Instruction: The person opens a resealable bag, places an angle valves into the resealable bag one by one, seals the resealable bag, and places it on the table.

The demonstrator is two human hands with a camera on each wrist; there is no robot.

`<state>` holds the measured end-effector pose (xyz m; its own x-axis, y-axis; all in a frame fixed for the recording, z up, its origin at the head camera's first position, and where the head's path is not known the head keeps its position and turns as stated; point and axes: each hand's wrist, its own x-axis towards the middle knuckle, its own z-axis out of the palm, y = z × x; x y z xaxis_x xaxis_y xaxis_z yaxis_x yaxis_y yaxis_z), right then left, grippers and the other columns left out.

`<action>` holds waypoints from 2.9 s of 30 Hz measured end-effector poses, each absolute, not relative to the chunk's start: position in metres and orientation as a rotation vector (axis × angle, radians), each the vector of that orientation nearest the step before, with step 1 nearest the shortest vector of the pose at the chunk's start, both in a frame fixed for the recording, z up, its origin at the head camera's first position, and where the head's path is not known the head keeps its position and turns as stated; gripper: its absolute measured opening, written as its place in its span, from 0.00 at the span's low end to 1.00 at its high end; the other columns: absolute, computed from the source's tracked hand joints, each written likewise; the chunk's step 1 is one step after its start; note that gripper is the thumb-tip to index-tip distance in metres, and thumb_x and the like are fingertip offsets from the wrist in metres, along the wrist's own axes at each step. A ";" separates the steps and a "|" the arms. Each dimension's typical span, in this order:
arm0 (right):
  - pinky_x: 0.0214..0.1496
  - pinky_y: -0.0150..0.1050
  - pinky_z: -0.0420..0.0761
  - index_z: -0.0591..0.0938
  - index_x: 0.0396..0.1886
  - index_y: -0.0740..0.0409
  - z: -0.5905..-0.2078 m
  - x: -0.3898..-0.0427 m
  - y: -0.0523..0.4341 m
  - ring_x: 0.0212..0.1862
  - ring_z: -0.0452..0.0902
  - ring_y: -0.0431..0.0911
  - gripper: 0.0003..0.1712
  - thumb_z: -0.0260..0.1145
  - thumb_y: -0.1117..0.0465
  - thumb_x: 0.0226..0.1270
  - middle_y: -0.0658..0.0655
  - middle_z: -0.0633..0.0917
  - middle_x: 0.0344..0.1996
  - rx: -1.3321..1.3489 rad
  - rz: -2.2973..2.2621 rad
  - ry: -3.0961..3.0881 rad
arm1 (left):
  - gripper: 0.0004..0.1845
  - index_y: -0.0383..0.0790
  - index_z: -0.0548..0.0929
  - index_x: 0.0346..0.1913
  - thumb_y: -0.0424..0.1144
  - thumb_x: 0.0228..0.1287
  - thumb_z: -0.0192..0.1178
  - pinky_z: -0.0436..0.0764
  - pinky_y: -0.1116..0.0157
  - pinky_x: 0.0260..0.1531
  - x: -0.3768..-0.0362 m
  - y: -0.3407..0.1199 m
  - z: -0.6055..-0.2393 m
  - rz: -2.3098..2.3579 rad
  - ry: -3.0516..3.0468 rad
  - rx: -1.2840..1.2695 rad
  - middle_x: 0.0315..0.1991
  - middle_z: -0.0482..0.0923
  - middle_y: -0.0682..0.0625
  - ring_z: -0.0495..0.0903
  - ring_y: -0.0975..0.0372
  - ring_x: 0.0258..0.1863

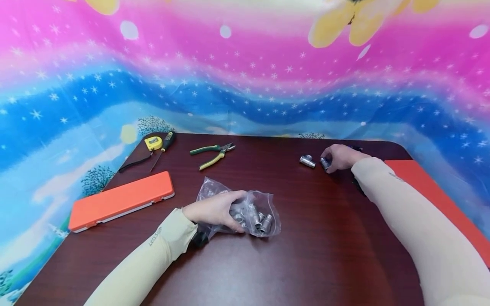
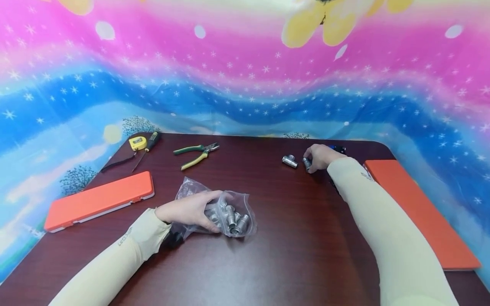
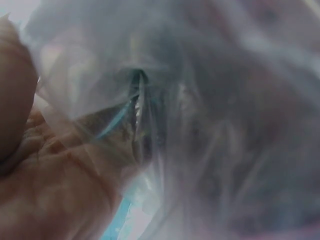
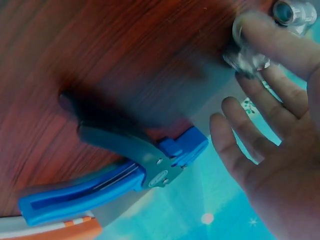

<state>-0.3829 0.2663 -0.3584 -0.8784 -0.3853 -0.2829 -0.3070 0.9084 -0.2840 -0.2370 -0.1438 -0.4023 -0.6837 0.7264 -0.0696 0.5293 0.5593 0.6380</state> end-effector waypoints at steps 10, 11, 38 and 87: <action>0.50 0.51 0.80 0.80 0.57 0.66 -0.339 -0.309 0.245 0.47 0.82 0.53 0.35 0.80 0.53 0.52 0.59 0.86 0.44 -0.603 -0.669 2.888 | 0.50 0.40 0.67 0.70 0.51 0.45 0.80 0.69 0.57 0.63 -0.238 -0.148 -0.400 0.854 2.489 1.027 0.64 0.71 0.51 0.70 0.61 0.62; 0.49 0.50 0.80 0.80 0.57 0.65 -0.337 -0.297 0.239 0.46 0.82 0.51 0.36 0.81 0.52 0.52 0.57 0.86 0.42 -0.616 -0.699 2.904 | 0.49 0.40 0.67 0.69 0.51 0.45 0.80 0.69 0.58 0.62 -0.238 -0.149 -0.401 0.862 2.489 1.035 0.63 0.72 0.51 0.71 0.62 0.61; 0.41 0.41 0.77 0.87 0.45 0.56 -0.366 -0.184 0.093 0.37 0.76 0.43 0.27 0.82 0.48 0.46 0.50 0.86 0.37 -1.396 -0.708 3.124 | 0.47 0.44 0.67 0.69 0.49 0.45 0.80 0.72 0.60 0.57 -0.242 -0.144 -0.409 0.931 2.387 1.085 0.57 0.74 0.56 0.74 0.64 0.54; 0.43 0.42 0.79 0.85 0.51 0.53 -0.356 -0.207 0.193 0.40 0.81 0.42 0.30 0.80 0.46 0.51 0.45 0.85 0.35 -0.637 -0.965 2.963 | 0.48 0.54 0.66 0.71 0.51 0.46 0.80 0.71 0.61 0.58 -0.242 -0.149 -0.408 0.902 2.424 1.025 0.61 0.72 0.59 0.72 0.65 0.57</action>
